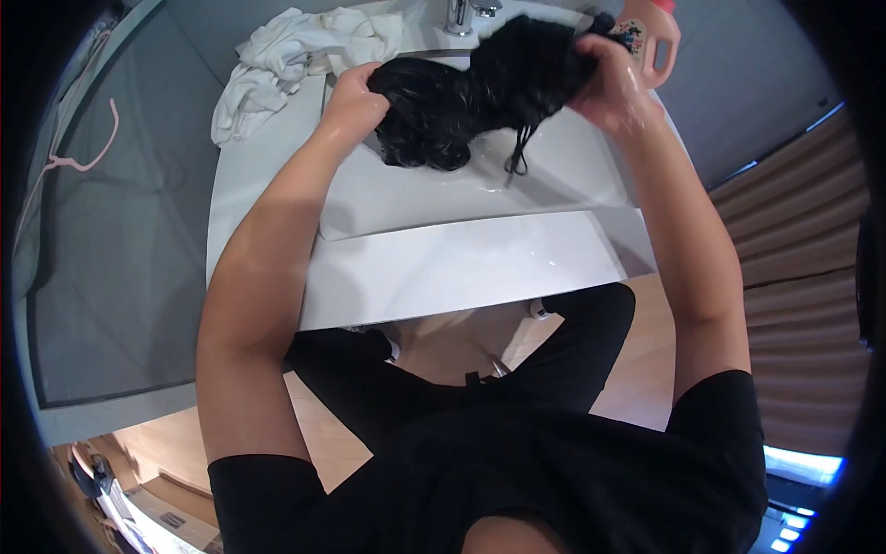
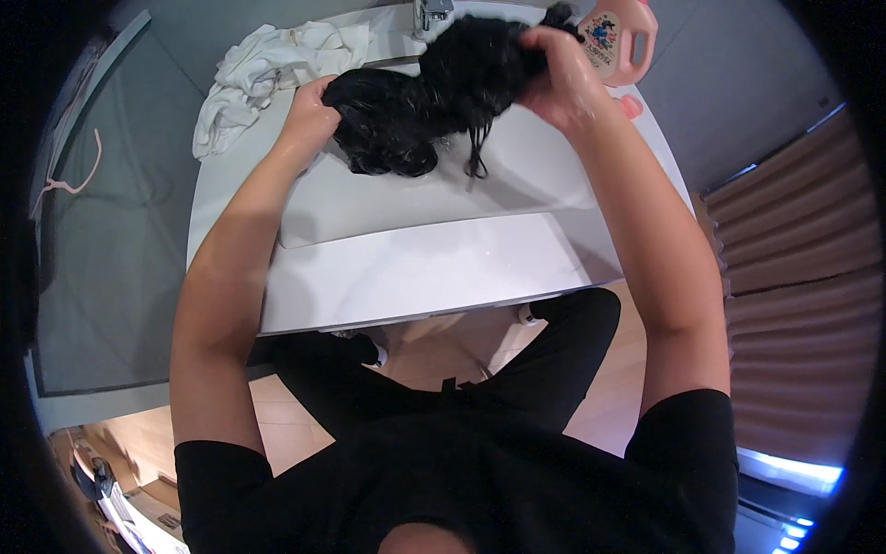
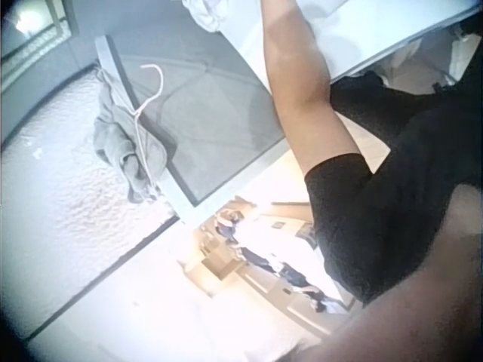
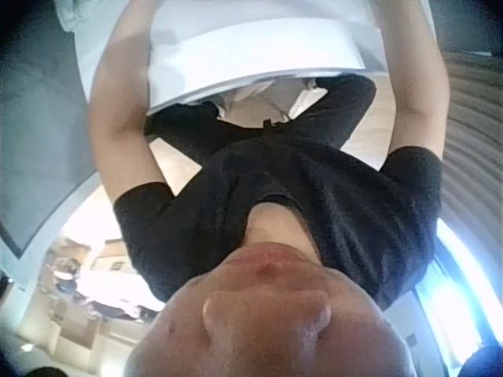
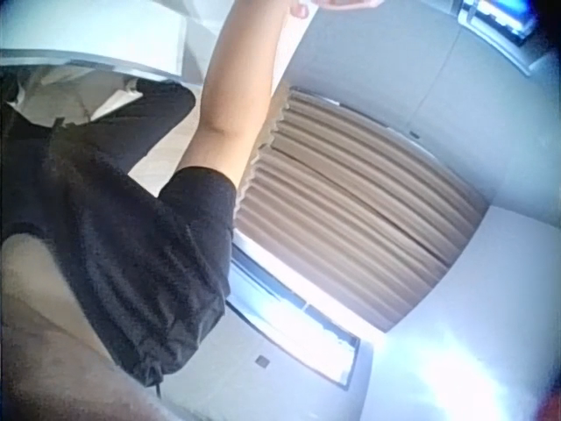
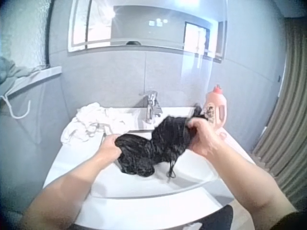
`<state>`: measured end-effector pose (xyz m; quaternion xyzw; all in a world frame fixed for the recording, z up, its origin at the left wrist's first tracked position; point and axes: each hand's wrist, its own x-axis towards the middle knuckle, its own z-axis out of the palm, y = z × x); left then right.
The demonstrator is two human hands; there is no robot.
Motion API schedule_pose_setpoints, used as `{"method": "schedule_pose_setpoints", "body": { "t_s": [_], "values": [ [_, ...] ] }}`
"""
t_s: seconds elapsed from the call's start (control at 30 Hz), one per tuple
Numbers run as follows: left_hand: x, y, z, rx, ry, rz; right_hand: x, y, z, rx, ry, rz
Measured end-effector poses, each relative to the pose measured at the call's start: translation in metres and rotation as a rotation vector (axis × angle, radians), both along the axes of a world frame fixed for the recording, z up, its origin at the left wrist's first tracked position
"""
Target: The person washes a black garment by hand in a sink with soapy water, scrubbing and squeezing the fabric repeatedly.
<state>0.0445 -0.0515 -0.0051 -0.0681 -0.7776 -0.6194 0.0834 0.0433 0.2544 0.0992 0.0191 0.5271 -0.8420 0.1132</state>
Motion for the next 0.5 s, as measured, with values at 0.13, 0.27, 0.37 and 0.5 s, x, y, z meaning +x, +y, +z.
{"method": "schedule_pose_setpoints", "body": {
  "t_s": [0.13,0.27,0.37,0.5],
  "values": [
    [0.002,0.001,0.004,-0.334,0.017,-0.157,-0.038,0.043,-0.057,0.220,-0.095,0.087],
    [0.008,0.012,0.003,-0.596,-0.037,-0.408,-0.075,0.059,-0.081,0.368,-0.205,-0.067],
    [0.014,0.012,-0.006,-0.604,0.057,-0.437,-0.087,0.063,-0.084,0.422,-0.200,-0.126],
    [0.022,0.021,0.015,-0.758,-0.283,-0.580,-0.083,0.070,-0.101,1.233,-0.023,0.253]
  ]
}}
